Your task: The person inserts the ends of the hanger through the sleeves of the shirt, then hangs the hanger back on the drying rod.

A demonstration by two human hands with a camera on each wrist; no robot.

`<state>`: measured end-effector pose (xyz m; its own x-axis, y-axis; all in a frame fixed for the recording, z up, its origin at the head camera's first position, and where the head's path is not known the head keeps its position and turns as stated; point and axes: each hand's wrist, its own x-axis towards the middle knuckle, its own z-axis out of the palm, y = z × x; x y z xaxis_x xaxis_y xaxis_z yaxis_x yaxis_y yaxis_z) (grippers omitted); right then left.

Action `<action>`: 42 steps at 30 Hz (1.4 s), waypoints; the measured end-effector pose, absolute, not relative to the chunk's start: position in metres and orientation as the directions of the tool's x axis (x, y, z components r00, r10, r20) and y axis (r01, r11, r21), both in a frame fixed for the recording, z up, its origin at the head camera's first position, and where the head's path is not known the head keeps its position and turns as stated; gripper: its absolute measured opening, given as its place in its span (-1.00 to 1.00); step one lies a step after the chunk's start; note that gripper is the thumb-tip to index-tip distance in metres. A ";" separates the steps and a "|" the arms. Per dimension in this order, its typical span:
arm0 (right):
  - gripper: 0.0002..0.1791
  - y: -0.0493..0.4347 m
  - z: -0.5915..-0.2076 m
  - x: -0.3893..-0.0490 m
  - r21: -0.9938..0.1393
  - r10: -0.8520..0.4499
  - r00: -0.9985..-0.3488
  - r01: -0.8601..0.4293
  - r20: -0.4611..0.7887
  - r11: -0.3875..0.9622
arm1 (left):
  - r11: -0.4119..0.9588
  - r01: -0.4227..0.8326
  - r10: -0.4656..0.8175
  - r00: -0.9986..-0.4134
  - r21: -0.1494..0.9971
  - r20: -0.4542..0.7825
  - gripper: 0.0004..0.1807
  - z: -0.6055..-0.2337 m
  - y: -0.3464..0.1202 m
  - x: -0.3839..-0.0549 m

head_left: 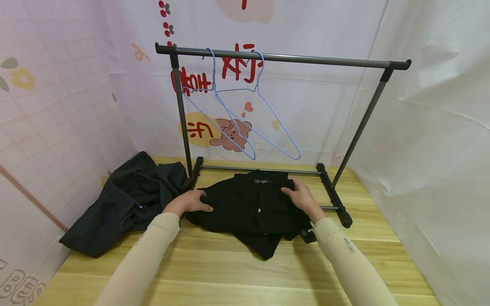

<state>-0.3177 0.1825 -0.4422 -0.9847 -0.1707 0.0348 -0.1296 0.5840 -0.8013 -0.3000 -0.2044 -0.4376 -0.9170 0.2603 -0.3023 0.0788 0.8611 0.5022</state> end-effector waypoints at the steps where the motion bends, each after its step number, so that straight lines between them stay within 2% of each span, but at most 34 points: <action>1: -0.71 0.183 -0.442 -0.318 -0.801 -0.181 -0.983 -0.137 0.036 0.583 | 0.852 0.071 0.253 -0.923 0.519 -0.290 -0.18 -0.440 -0.202 -0.302; 7: -0.70 0.184 -0.442 -0.317 -0.807 -0.191 -0.981 -0.145 0.041 0.573 | 0.698 0.072 0.227 -0.966 0.713 -0.124 -0.14 -0.441 -0.170 -0.319; 13: -0.70 0.184 -0.443 -0.316 -0.830 -0.229 -0.973 -0.159 0.039 0.535 | 0.516 0.068 0.239 -0.969 0.854 -0.068 -0.14 -0.440 -0.141 -0.330; 16: -0.69 0.182 -0.444 -0.316 -0.841 -0.243 -0.969 -0.165 0.041 0.515 | 0.488 0.071 0.246 -0.968 0.870 -0.059 -0.16 -0.439 -0.132 -0.332; 20: -0.67 0.182 -0.443 -0.317 -0.845 -0.238 -0.971 -0.154 0.032 0.512 | 0.475 0.066 0.241 -0.969 0.877 -0.057 -0.29 -0.439 -0.128 -0.331; 28: -0.63 0.186 -0.443 -0.320 -0.799 -0.193 -0.981 -0.135 0.024 0.586 | 0.436 0.060 0.204 -0.978 0.898 -0.034 -0.40 -0.442 -0.127 -0.329; 32: -0.55 0.189 -0.442 -0.321 -0.783 -0.171 -0.985 -0.118 0.015 0.610 | 0.385 0.091 0.233 -0.972 0.918 -0.001 -0.45 -0.446 -0.129 -0.328; 36: -0.42 0.193 -0.440 -0.322 -0.794 -0.164 -0.986 -0.122 0.028 0.595 | 0.331 0.108 0.260 -0.965 0.937 0.019 -0.54 -0.447 -0.130 -0.325; 42: -0.48 0.196 -0.431 -0.323 -0.837 -0.177 -0.978 -0.186 0.109 0.515 | 0.303 0.118 0.262 -0.964 0.946 0.036 -0.61 -0.450 -0.131 -0.324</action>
